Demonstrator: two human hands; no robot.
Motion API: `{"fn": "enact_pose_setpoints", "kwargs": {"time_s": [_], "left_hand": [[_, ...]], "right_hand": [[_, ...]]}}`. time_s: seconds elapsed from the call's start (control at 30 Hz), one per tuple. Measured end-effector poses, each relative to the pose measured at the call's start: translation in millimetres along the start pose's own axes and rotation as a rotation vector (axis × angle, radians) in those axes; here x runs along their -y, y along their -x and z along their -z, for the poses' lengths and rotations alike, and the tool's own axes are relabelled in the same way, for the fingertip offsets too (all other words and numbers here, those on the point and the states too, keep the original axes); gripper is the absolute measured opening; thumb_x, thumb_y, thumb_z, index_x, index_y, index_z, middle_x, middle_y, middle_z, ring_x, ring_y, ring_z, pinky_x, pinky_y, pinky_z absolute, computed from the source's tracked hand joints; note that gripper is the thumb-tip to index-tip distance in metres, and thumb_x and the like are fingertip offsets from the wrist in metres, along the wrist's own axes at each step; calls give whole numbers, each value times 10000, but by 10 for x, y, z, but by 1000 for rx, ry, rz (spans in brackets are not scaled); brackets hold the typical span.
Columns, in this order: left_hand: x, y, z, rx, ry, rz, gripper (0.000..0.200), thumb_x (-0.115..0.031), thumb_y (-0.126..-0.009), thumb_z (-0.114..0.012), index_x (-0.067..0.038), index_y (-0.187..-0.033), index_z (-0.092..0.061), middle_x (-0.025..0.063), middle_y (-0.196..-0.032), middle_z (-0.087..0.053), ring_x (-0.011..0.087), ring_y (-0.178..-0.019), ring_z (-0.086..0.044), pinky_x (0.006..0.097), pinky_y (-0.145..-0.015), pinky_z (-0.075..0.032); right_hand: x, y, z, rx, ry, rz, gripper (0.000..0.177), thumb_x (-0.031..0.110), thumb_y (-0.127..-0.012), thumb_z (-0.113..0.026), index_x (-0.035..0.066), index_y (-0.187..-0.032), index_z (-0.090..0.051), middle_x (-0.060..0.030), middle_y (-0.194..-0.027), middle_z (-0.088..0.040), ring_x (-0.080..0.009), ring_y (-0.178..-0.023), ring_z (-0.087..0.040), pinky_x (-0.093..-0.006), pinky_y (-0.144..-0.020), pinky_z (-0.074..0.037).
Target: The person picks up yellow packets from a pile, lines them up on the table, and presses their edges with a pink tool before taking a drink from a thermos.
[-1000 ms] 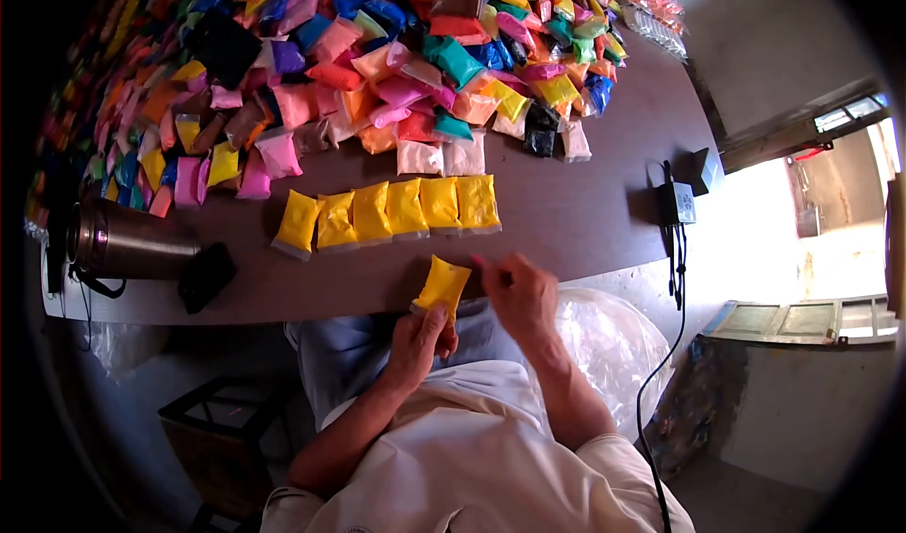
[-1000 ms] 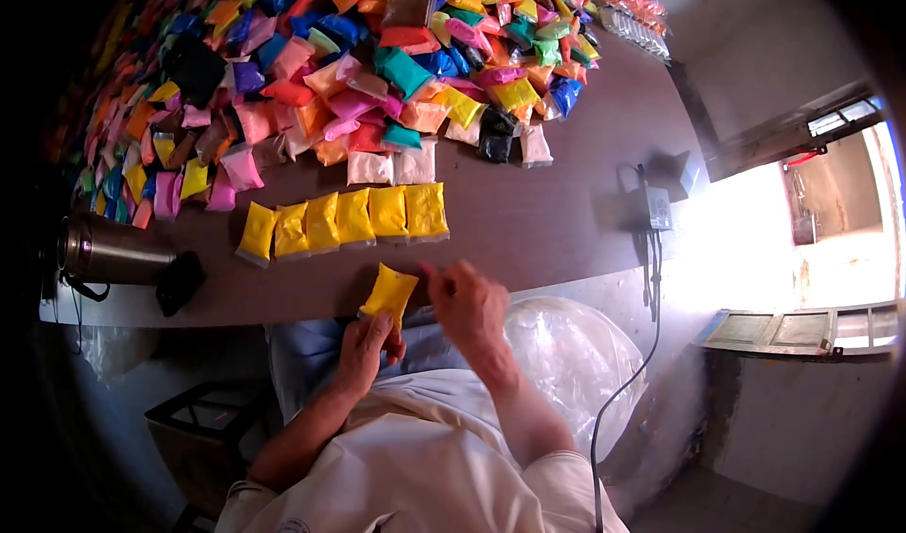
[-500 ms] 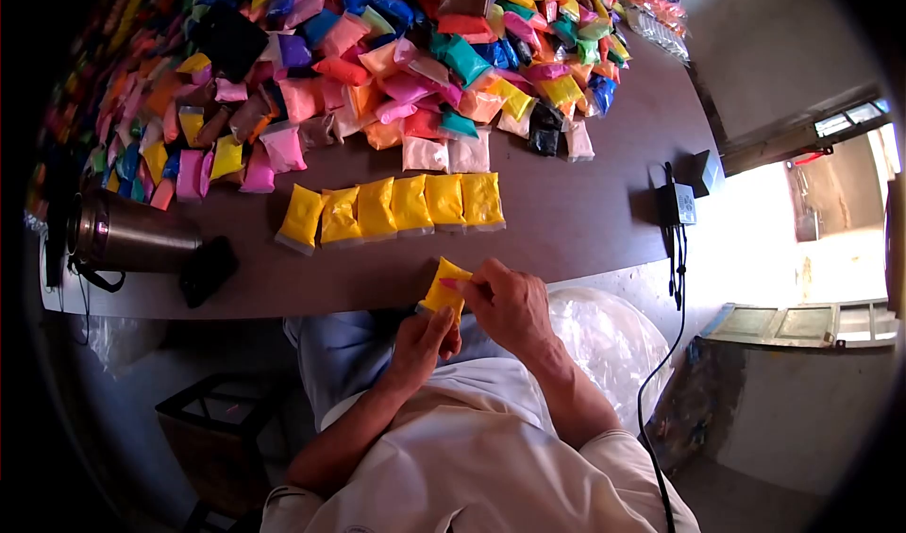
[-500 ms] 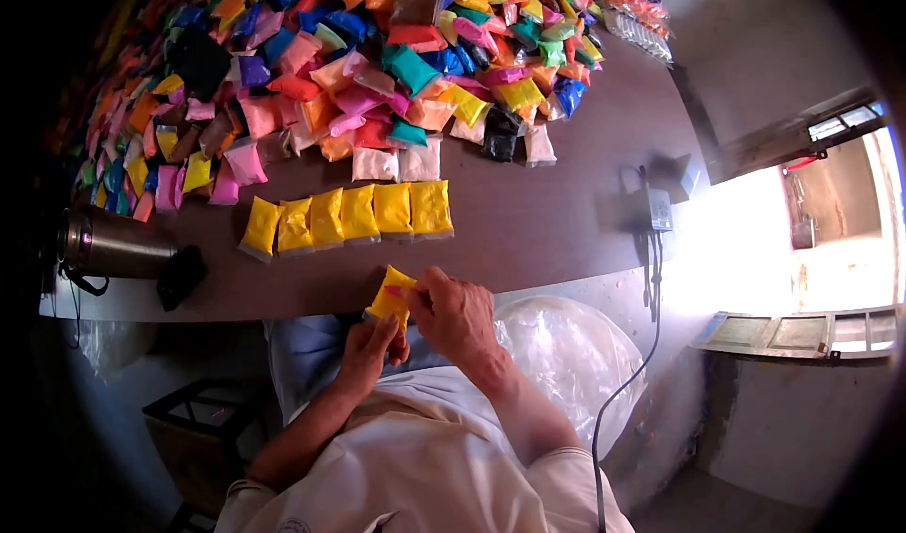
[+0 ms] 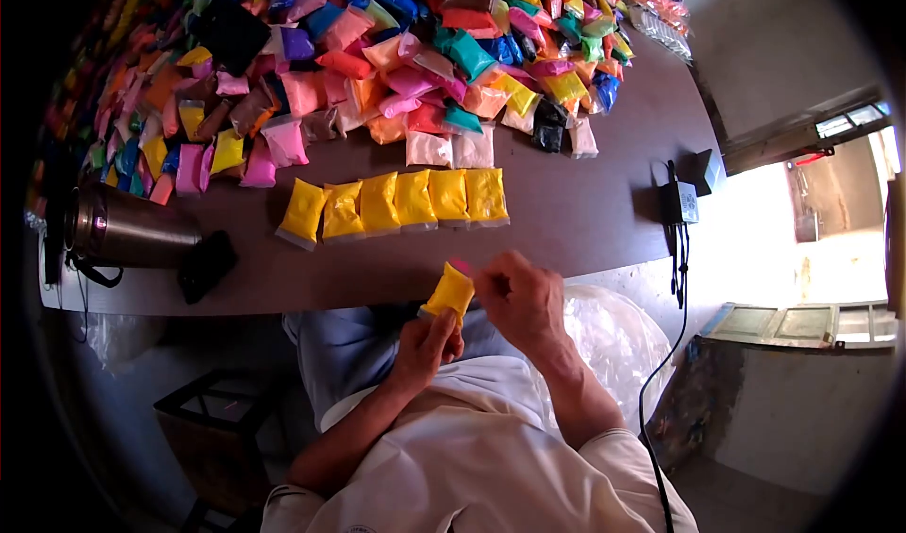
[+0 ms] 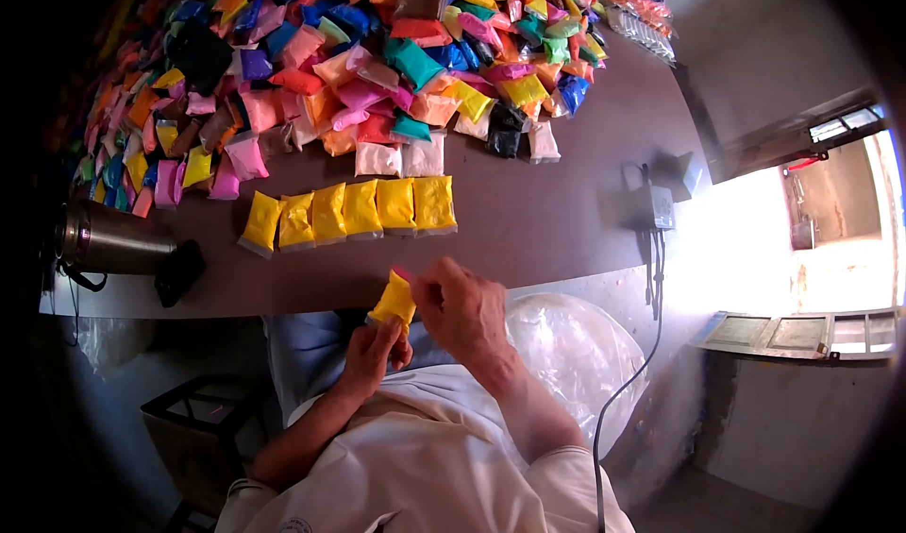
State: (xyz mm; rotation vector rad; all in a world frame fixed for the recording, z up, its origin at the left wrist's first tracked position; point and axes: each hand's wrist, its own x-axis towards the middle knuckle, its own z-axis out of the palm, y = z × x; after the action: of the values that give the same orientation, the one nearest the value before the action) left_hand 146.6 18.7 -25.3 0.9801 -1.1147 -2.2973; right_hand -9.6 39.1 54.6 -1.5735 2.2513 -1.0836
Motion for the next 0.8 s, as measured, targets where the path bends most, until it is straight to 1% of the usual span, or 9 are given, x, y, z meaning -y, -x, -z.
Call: {"fn": "enact_pose_setpoints", "kwargs": {"time_s": [0.13, 0.2, 0.27, 0.33, 0.47, 0.57, 0.67, 0.73, 0.8], "left_hand": [[10, -22, 17, 17, 15, 8, 438, -399, -972, -480, -54, -709, -545, -6, -581, -516, 51, -496, -446, 204, -470, -339], [23, -27, 22, 34, -4, 6, 434, -401, -972, -479, -55, -719, -544, -8, -585, -515, 51, -499, -447, 203, -472, -337], [-3, -24, -6, 45, 7, 19, 442, -412, -971, -477, -57, -716, -541, -9, -582, -513, 52, -504, -451, 205, -476, -338], [-66, -35, -56, 25, 19, 33, 456, -426, -967, -478, -59, -704, -539, -8, -577, -512, 54, -506, -453, 209, -477, -340], [-170, -65, -114, 9, -11, -2, 486, -453, -958, -481, -63, -674, -533, -6, -559, -511, 59, -504, -454, 216, -479, -345], [-132, -52, -82, 18, -62, -1, 480, -450, -959, -480, -62, -681, -535, -10, -559, -508, 59, -504, -452, 217, -477, -345], [29, -37, -27, 29, -51, 10, 484, -447, -960, -478, -63, -672, -536, -11, -557, -506, 57, -504, -448, 219, -477, -345], [52, -34, -38, 32, -49, -3, 486, -442, -961, -477, -62, -663, -535, -10, -555, -505, 55, -503, -443, 219, -476, -342], [4, -45, -72, 36, -51, -23, 489, -437, -962, -476, -62, -654, -533, -9, -554, -505, 53, -501, -439, 218, -475, -340]], "right_hand": [[83, -70, 89, 60, -9, -46, 180, 111, -764, -697, 44, -698, -545, -100, -594, -605, -265, -513, -614, -345, -474, -465], [58, -1, -21, 147, 92, 129, 181, 119, -758, -698, 48, -695, -544, -101, -591, -603, -280, -527, -613, -353, -483, -472], [10, -9, -78, 170, 157, 131, 174, 137, -753, -696, 56, -693, -554, -100, -589, -603, -287, -538, -617, -369, -498, -481], [-25, -40, -85, 194, 121, 1, 171, 152, -745, -691, 57, -685, -562, -99, -594, -607, -293, -545, -618, -377, -510, -484], [-184, -80, -97, 143, 109, -75, 189, 177, -766, -659, 51, -677, -549, -114, -618, -609, -325, -574, -608, -422, -519, -463], [-278, -130, -17, 33, 241, -136, 194, 170, -758, -665, 43, -673, -547, -116, -607, -604, -319, -577, -611, -417, -521, -463], [-183, -74, 128, 72, 54, -208, 179, 164, -748, -677, 51, -680, -556, -114, -620, -606, -332, -581, -609, -421, -532, -467], [-56, 31, 63, 164, -31, 28, 174, 171, -751, -688, 66, -686, -565, -112, -631, -604, -345, -577, -601, -423, -527, -466], [-60, 46, 16, 189, 41, 71, 167, 193, -768, -684, 82, -703, -579, -117, -643, -604, -354, -584, -601, -431, -527, -468]]}}
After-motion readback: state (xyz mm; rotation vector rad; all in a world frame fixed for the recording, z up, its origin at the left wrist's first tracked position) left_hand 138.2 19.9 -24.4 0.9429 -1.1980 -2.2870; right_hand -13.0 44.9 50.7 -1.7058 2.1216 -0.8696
